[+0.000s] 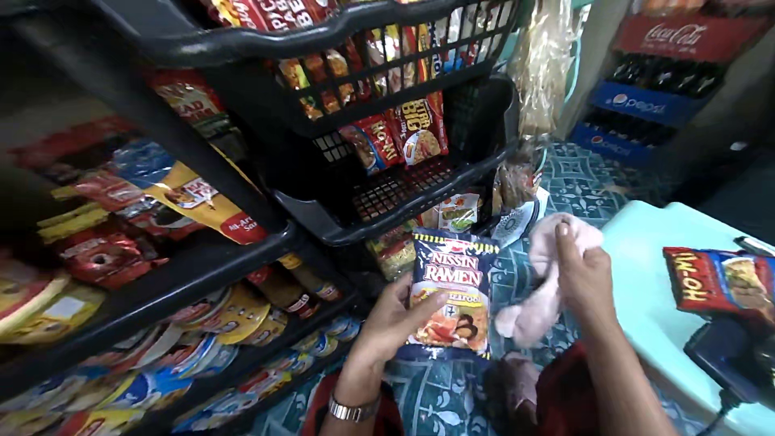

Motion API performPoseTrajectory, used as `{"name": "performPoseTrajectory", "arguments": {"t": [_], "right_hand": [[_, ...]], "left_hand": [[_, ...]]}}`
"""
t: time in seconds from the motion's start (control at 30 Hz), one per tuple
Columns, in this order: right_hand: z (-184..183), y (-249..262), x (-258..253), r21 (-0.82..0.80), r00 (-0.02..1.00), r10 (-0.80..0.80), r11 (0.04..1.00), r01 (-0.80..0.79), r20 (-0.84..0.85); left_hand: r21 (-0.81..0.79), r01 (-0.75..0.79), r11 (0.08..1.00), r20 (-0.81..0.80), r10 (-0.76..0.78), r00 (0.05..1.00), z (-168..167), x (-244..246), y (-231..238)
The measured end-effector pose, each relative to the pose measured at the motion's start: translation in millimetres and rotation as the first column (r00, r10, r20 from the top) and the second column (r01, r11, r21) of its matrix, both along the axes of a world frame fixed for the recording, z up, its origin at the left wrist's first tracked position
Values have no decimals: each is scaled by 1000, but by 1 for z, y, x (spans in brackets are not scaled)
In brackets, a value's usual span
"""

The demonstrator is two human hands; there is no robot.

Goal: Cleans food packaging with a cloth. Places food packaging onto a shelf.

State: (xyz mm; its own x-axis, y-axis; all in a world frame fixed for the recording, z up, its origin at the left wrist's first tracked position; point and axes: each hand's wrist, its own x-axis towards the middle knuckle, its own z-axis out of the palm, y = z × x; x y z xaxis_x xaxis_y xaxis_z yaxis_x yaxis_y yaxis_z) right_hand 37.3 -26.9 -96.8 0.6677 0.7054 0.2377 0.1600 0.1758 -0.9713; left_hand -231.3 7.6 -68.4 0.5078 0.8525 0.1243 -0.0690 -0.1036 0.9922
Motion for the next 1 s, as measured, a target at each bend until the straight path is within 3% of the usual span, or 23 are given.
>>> {"name": "performPoseTrajectory", "arguments": {"t": [0.2,0.37,0.67,1.0], "right_hand": [[-6,-19,-44,22,886,444,895,-446,-132],[-9,-26,-58,77,780,606,795,-602,-154],[-5,-22,-59,46,795,555,826,-562,-244],[-7,-20,-55,81,778,573,815,-573,-259]], "left_hand": [[-41,-100,994,51,102,993,0,2,1],[-122,-177,977,7,179,984,5,12,-2],[-212,-257,943,-31,256,966,7,18,-2],[-187,-195,963,5,200,980,2,19,1]]}}
